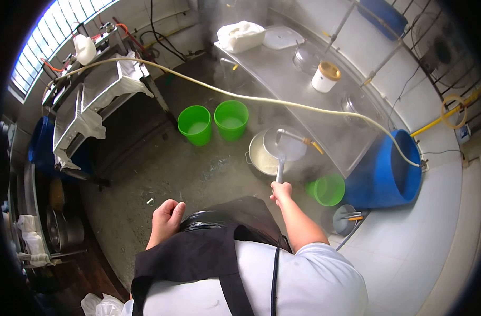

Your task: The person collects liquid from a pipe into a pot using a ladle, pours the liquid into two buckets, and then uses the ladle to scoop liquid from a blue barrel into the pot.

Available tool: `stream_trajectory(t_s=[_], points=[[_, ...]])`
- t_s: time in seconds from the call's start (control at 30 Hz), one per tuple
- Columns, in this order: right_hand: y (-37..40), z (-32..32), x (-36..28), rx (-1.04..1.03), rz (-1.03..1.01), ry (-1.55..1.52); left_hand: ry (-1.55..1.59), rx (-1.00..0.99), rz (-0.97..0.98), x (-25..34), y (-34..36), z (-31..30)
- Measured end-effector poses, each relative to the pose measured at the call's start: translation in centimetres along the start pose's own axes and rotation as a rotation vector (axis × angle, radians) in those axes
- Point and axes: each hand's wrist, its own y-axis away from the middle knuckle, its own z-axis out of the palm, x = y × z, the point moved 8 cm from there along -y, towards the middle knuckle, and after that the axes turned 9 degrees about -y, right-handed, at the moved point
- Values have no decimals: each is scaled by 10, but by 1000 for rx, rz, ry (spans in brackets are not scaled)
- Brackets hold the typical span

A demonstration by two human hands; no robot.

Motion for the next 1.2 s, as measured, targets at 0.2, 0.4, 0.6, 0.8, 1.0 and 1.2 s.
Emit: stream_trajectory(t_s=[0.2,0.4,0.6,0.8,1.0,1.2], points=[[3,6,-4,-37,-30,48,5,-2,10,-4,-1,2],[-1,16,-2,-129,-32,51,-26,-1,27,-2,-2,2],[8,22,-2,-182,6,56,-11,17,10,-5,0,-2],[5,19,7,-188,56,45,-26,32,1,-7,-2,-2],[-4,17,10,-196,32,14,-74,11,27,-3,-7,2],[-8,12,8,-142,33,37,-84,-7,6,5,-10,8]])
